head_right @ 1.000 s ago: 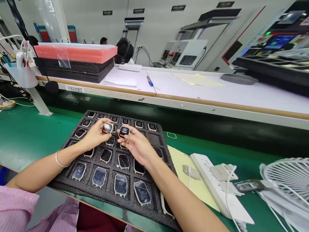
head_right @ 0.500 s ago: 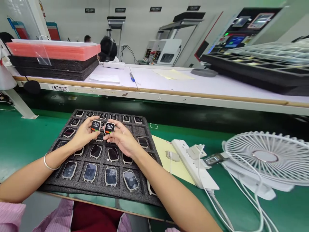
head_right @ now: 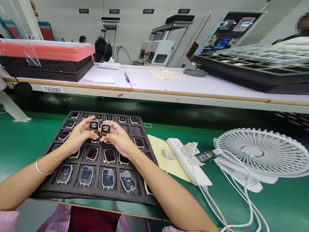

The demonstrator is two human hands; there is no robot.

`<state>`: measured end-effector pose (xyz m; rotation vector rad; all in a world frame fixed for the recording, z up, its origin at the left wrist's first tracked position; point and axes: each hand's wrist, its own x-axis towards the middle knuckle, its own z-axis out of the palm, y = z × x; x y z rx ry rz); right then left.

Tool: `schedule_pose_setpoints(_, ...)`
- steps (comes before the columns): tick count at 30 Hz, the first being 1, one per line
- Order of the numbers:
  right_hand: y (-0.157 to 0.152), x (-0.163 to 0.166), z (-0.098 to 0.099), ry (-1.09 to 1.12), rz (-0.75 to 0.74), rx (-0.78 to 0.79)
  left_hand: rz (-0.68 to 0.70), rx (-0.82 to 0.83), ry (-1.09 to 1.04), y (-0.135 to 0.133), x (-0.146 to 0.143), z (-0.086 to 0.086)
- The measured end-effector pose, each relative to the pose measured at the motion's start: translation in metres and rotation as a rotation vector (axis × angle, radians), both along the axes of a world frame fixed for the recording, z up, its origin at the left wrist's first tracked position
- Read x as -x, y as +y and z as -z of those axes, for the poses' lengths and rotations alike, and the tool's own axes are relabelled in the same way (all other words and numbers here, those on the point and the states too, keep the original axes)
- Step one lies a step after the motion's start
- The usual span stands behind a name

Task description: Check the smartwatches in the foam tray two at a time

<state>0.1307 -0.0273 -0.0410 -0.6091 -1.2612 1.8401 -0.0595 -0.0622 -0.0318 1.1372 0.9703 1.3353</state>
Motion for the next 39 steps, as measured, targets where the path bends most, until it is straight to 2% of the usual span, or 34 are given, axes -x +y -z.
schedule_pose_setpoints(11, 0.0011, 0.0001, 0.0009, -0.007, -0.008, -0.053, 0.036, 0.021, -0.048, -0.0010, 0.0027, -0.0009)
schedule_pose_setpoints(18, 0.0004, 0.0001, -0.0014, -0.008, 0.038, -0.054, 0.050, 0.007, -0.048, -0.0003, 0.0046, 0.0003)
schedule_pose_setpoints(39, 0.0000, 0.0001, -0.0020, -0.022, 0.019, -0.079, 0.027, -0.037, 0.009, 0.0024, 0.0014, 0.0015)
